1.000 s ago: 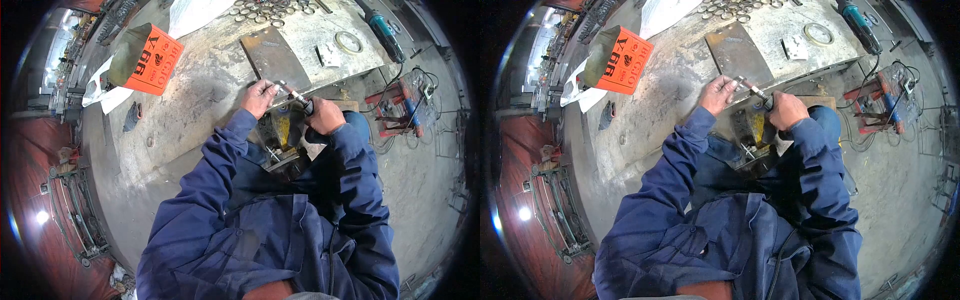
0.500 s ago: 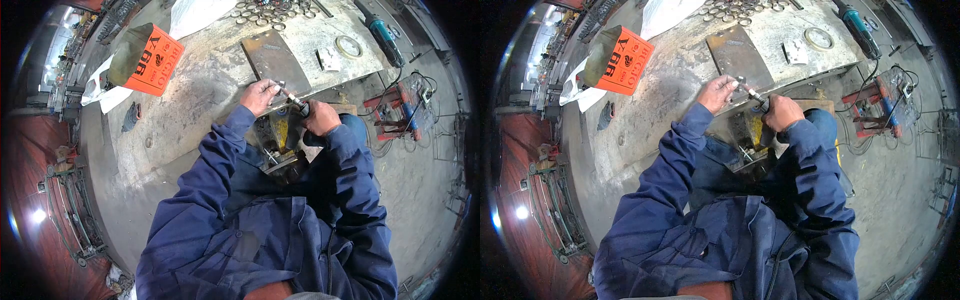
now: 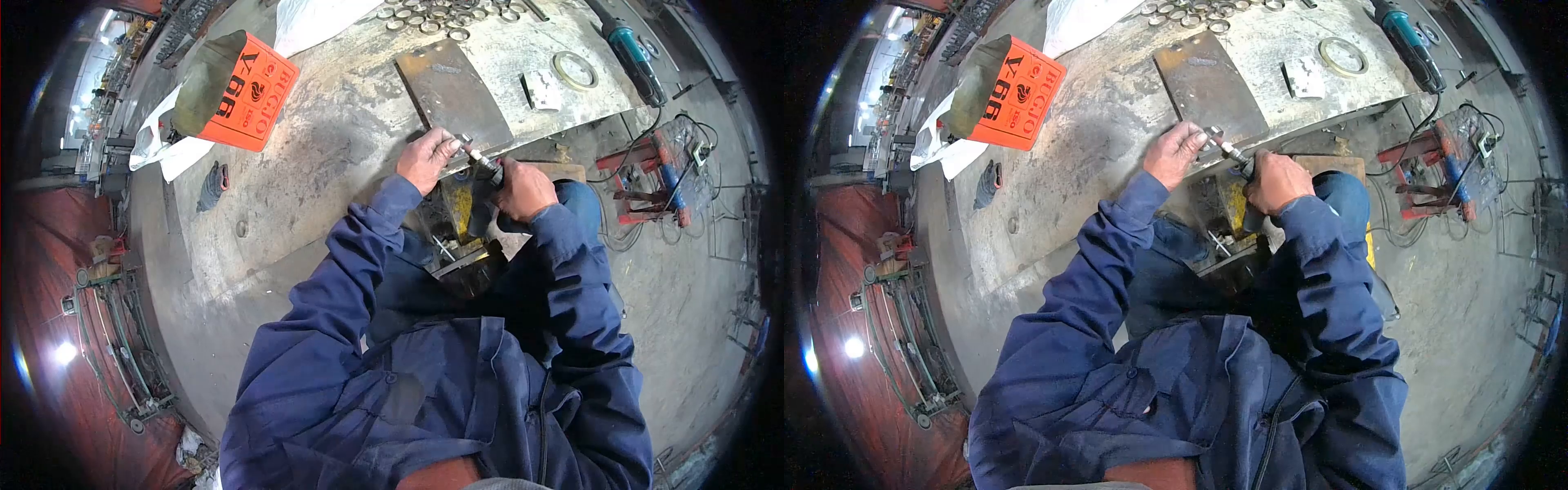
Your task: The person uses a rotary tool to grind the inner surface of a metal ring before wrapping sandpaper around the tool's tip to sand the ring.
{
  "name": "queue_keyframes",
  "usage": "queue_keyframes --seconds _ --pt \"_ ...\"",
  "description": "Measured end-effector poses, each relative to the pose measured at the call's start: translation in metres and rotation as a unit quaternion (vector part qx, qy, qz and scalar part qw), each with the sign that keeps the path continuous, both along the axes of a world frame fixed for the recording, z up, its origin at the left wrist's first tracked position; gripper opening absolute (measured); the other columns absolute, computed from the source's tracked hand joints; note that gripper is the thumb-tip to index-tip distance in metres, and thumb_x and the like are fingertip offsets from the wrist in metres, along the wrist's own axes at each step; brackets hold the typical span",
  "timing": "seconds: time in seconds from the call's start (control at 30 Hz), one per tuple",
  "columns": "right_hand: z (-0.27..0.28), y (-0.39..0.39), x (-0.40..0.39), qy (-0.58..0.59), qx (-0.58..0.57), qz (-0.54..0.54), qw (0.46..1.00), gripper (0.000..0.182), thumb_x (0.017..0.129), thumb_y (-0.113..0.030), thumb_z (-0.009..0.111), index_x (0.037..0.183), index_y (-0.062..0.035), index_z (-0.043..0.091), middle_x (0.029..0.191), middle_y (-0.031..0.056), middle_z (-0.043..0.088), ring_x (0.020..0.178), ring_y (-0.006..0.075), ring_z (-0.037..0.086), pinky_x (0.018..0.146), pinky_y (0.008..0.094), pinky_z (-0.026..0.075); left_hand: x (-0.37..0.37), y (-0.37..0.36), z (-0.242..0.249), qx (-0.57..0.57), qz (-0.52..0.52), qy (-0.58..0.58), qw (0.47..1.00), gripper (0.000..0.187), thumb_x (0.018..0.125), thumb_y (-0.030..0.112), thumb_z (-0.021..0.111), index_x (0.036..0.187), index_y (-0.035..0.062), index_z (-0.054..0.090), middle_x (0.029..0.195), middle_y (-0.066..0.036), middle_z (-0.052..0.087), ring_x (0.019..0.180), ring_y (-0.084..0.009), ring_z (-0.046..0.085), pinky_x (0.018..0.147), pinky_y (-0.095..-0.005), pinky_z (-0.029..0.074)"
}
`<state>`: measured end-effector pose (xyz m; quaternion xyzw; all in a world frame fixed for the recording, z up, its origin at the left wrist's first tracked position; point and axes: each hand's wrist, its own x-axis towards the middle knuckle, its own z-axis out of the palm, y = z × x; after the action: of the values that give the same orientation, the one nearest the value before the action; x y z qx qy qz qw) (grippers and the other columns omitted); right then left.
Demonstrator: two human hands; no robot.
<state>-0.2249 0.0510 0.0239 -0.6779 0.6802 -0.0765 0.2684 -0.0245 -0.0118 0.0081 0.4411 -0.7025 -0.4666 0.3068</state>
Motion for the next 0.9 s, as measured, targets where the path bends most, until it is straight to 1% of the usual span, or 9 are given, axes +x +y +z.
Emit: queue_keyframes --seconds 0.13,0.2,0.23,0.3,0.33,0.4,0.53,0.7,0.9 --pt "0.004 0.003 0.005 0.011 -0.002 0.005 1.0 0.039 0.067 -0.022 0.071 0.096 0.0003 0.058 0.084 0.0249 0.063 0.084 0.0412 0.061 0.072 0.0476 0.048 -0.002 -0.001 -0.006 0.002 -0.003 0.009 1.0 0.025 0.095 0.032 0.052 0.09 0.0078 0.06 0.063 -0.001 0.049 0.059 -0.0089 0.041 0.054 -0.0277 0.038" --pt "0.016 0.002 0.004 0.015 0.02 -0.013 1.0 0.025 0.069 -0.015 0.064 0.088 -0.0011 0.058 0.085 0.0231 0.064 0.087 0.0386 0.063 0.075 0.0464 0.05 -0.003 0.002 -0.006 -0.025 0.015 0.028 0.999 0.026 0.094 0.031 0.052 0.089 0.007 0.059 0.063 -0.002 0.049 0.059 -0.0093 0.042 0.054 -0.0283 0.038" --pt "0.014 0.002 0.005 0.015 0.02 -0.012 1.0 0.025 0.069 -0.015 0.064 0.088 -0.0011 0.058 0.085 0.0231 0.064 0.087 0.0386 0.063 0.075 0.0464 0.05 -0.002 0.001 -0.008 -0.024 0.017 0.028 0.999 0.026 0.094 0.031 0.052 0.089 0.007 0.059 0.063 -0.002 0.049 0.059 -0.0093 0.042 0.054 -0.0283 0.038" --pt "0.008 0.005 0.006 0.032 0.017 -0.007 0.999 0.024 0.07 -0.016 0.064 0.088 -0.0012 0.058 0.085 0.0227 0.064 0.086 0.0389 0.063 0.074 0.0469 0.05 -0.002 -0.001 -0.01 0.033 0.003 0.02 0.999 0.026 0.094 0.031 0.053 0.09 0.0064 0.058 0.065 -0.004 0.052 0.061 -0.0098 0.044 0.056 -0.0288 0.04" --pt "0.006 0.005 0.005 0.033 0.018 -0.007 0.999 0.024 0.07 -0.016 0.064 0.088 -0.0012 0.058 0.085 0.0227 0.064 0.086 0.0389 0.063 0.074 0.0469 0.05 -0.002 0.0 -0.01 0.034 0.002 0.021 0.999 0.026 0.094 0.031 0.053 0.09 0.0064 0.058 0.065 -0.004 0.052 0.061 -0.0098 0.044 0.056 -0.0288 0.04" --pt "0.005 0.004 0.003 0.032 0.015 -0.011 0.999 0.039 0.067 -0.023 0.07 0.097 -0.0015 0.056 0.085 0.0233 0.063 0.085 0.0405 0.061 0.073 0.0472 0.048 -0.003 0.001 -0.009 -0.007 0.012 0.006 1.0 0.027 0.095 0.032 0.052 0.089 0.0063 0.057 0.068 0.004 0.049 0.062 -0.0056 0.042 0.055 -0.0235 0.037" --pt "0.004 0.006 0.006 0.037 0.018 -0.012 0.999 0.038 0.067 -0.021 0.069 0.097 -0.0015 0.056 0.085 0.0233 0.063 0.086 0.0404 0.061 0.073 0.0473 0.048 -0.002 0.0 -0.016 0.014 0.012 0.021 1.0 0.027 0.094 0.033 0.053 0.09 0.0066 0.058 0.069 0.003 0.051 0.063 -0.0058 0.043 0.057 -0.0236 0.039" --pt "0.005 0.004 0.004 0.042 0.012 -0.012 0.999 0.035 0.067 -0.018 0.067 0.096 -0.0012 0.057 0.086 0.0234 0.064 0.087 0.0403 0.061 0.073 0.0473 0.048 -0.003 -0.002 -0.012 -0.014 0.01 -0.02 1.0 0.028 0.094 0.034 0.054 0.092 0.007 0.058 0.072 0.001 0.055 0.066 -0.0083 0.047 0.061 -0.0255 0.041" --pt "0.013 0.002 0.006 0.034 0.036 -0.027 0.998 0.035 0.065 -0.017 0.067 0.094 -0.0013 0.058 0.086 0.0238 0.063 0.087 0.0408 0.061 0.073 0.0468 0.048 -0.003 0.0 -0.008 0.003 0.014 -0.011 1.0 0.027 0.093 0.033 0.054 0.091 0.0068 0.06 0.072 0.0 0.055 0.068 -0.0083 0.047 0.062 -0.0256 0.041"
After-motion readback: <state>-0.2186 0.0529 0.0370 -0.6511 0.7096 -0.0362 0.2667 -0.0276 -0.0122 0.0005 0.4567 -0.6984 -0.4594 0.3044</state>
